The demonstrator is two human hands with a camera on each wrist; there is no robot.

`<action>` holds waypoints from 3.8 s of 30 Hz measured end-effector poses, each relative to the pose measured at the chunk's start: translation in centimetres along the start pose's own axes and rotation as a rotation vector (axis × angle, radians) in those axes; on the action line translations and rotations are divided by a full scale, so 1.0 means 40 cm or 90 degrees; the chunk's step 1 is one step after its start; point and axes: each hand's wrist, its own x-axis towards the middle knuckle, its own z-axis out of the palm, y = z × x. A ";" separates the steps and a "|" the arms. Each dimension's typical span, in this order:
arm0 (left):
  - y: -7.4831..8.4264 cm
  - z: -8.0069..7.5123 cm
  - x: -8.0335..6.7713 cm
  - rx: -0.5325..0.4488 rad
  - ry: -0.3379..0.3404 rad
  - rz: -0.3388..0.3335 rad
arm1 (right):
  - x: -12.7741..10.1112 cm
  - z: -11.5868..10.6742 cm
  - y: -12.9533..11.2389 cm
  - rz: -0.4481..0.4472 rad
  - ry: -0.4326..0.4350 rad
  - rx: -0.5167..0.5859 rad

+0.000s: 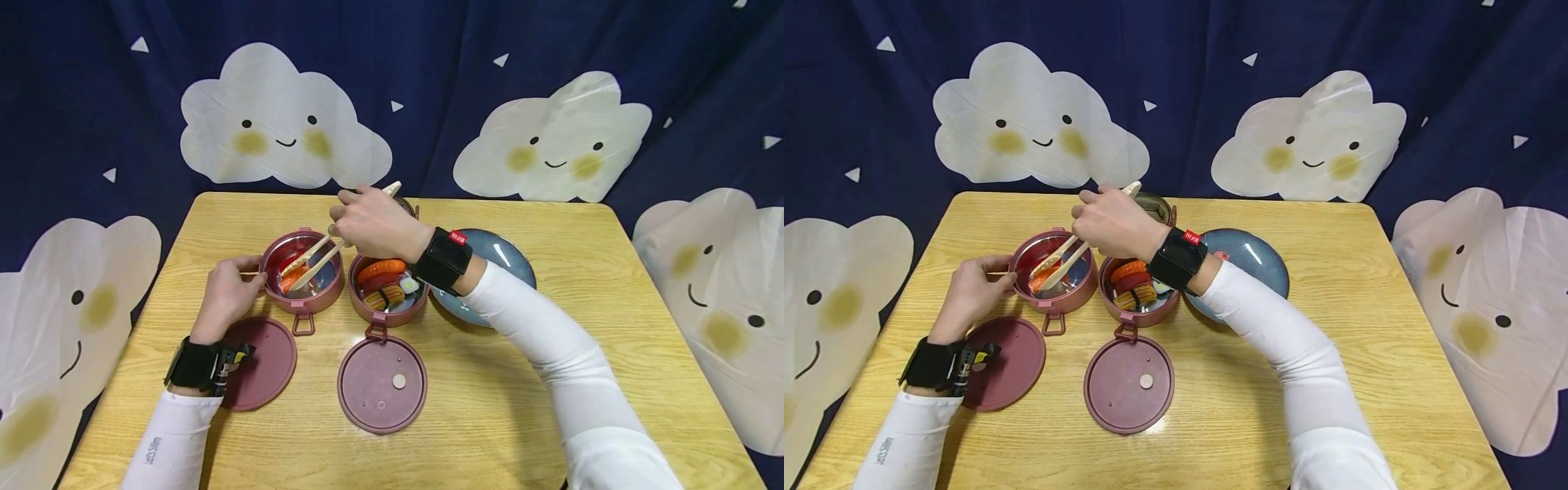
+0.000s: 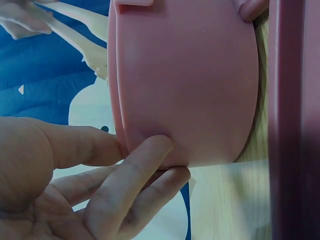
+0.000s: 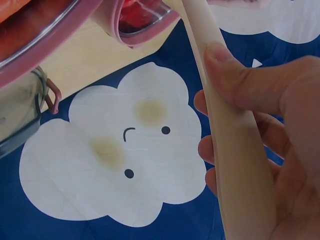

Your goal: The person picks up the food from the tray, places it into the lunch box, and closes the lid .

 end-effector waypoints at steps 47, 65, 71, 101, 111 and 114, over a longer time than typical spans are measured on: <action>-0.003 -0.001 0.006 -0.014 -0.002 -0.010 | -0.104 -0.069 0.079 0.086 -0.009 0.060; 0.001 -0.002 0.001 -0.012 -0.001 -0.006 | -0.304 -0.124 0.166 0.161 0.060 0.058; 0.001 -0.003 0.000 -0.006 0.002 -0.005 | -0.384 -0.123 0.186 0.182 0.060 0.062; 0.001 -0.001 0.005 0.020 0.012 0.009 | -0.637 -0.059 0.213 0.273 -0.059 0.089; -0.003 0.000 0.004 0.002 0.003 0.000 | -0.643 -0.029 0.208 0.281 -0.085 0.099; -0.003 0.000 0.004 0.002 0.002 -0.002 | -0.645 -0.018 0.209 0.275 -0.077 0.089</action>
